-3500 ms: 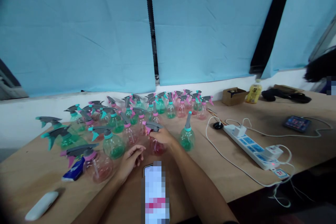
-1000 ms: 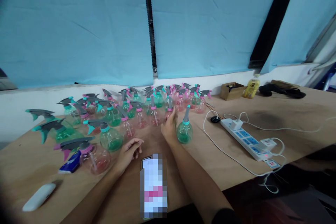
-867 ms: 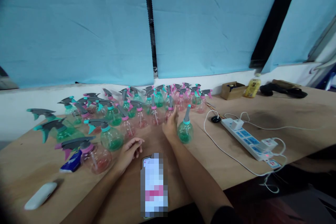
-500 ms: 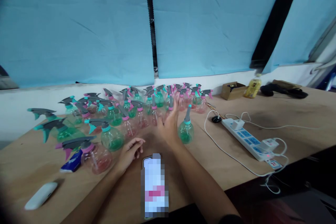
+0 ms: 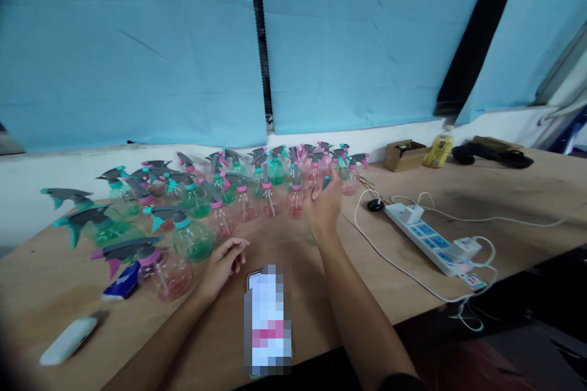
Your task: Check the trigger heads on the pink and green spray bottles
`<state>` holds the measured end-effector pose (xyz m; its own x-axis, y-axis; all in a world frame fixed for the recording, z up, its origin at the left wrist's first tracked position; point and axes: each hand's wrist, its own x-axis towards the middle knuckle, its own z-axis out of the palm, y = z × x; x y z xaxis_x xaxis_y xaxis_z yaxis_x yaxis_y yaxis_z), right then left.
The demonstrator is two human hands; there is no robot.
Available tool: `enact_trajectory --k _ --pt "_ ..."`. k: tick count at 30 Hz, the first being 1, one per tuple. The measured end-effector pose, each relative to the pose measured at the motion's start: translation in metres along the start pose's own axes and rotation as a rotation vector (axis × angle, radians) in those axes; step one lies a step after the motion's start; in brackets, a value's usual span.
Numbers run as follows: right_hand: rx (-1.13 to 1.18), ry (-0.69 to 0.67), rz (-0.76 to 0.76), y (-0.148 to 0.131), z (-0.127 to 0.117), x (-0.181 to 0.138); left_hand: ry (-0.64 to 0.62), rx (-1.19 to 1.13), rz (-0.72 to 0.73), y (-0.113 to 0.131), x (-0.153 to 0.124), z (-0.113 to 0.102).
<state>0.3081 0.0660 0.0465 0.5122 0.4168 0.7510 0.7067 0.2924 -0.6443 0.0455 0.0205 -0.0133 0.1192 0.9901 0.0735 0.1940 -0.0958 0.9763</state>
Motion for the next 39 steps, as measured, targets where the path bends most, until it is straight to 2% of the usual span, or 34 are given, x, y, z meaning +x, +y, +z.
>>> enact_trajectory --k 7,10,16,18,21,29,34,39 --pt "0.234 -0.025 0.079 0.012 0.014 -0.007 0.000 0.003 0.001 0.002 -0.001 0.001" --pt "0.329 -0.055 0.097 0.004 0.019 -0.018 0.000 0.006 0.005 0.001 -0.001 0.000" --pt "0.617 -0.197 0.159 -0.026 0.035 -0.047 -0.007 0.008 0.005 -0.001 0.000 0.000" --pt "0.695 -0.273 0.188 -0.031 0.042 -0.053 -0.010 0.004 0.003 0.001 -0.001 0.000" --pt "0.795 -0.470 0.248 -0.032 0.053 -0.057 -0.019 0.004 0.000 0.002 -0.001 0.001" --pt "0.809 -0.942 0.327 -0.031 0.065 -0.045 -0.018 -0.001 0.000 0.000 -0.001 0.001" --pt "0.970 -1.013 0.387 -0.039 0.062 -0.043 -0.024 -0.004 0.000 -0.001 0.000 0.001" --pt "1.061 -1.085 0.375 -0.037 0.063 -0.043 -0.028 -0.002 -0.007 -0.004 0.001 0.000"
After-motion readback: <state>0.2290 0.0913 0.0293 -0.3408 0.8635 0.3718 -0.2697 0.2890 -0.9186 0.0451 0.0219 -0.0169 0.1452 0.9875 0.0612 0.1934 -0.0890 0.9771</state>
